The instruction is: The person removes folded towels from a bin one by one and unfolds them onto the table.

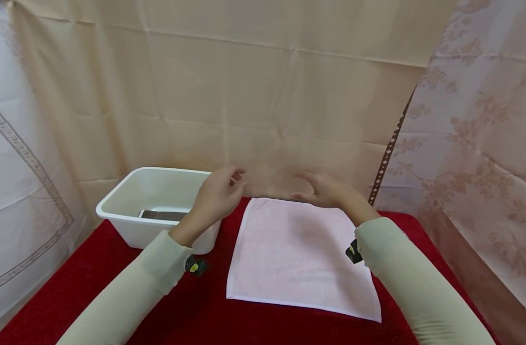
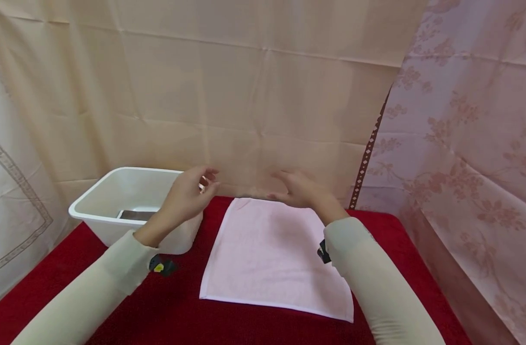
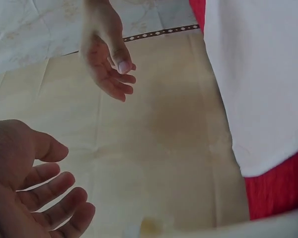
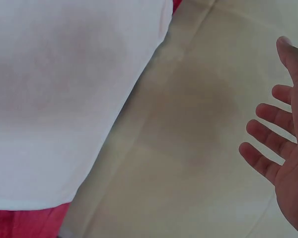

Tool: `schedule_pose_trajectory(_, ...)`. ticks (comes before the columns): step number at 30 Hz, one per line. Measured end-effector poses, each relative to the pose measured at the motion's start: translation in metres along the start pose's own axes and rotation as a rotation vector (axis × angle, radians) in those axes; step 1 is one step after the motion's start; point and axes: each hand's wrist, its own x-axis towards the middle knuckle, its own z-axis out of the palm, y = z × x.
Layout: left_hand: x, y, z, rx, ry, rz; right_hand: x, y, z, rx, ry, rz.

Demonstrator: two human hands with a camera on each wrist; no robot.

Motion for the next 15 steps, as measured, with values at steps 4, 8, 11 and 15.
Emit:
schedule_pose_trajectory(4, -0.010, -0.006, -0.018, 0.093, -0.006, 0.038, 0.008, -0.013, -0.001, -0.020, -0.013, -0.025)
schedule_pose_trajectory(8, -0.018, -0.014, -0.033, 0.147, -0.020, 0.031, 0.014, -0.022, -0.001, -0.068, 0.000, -0.059)
schedule_pose_trajectory(11, -0.024, -0.023, -0.043, 0.172, -0.035, -0.005, 0.018, -0.028, 0.000, -0.094, 0.008, -0.090)
schedule_pose_trajectory(15, -0.034, -0.039, -0.058, 0.197, -0.012, -0.030, 0.024, -0.037, 0.003, -0.080, 0.017, -0.123)
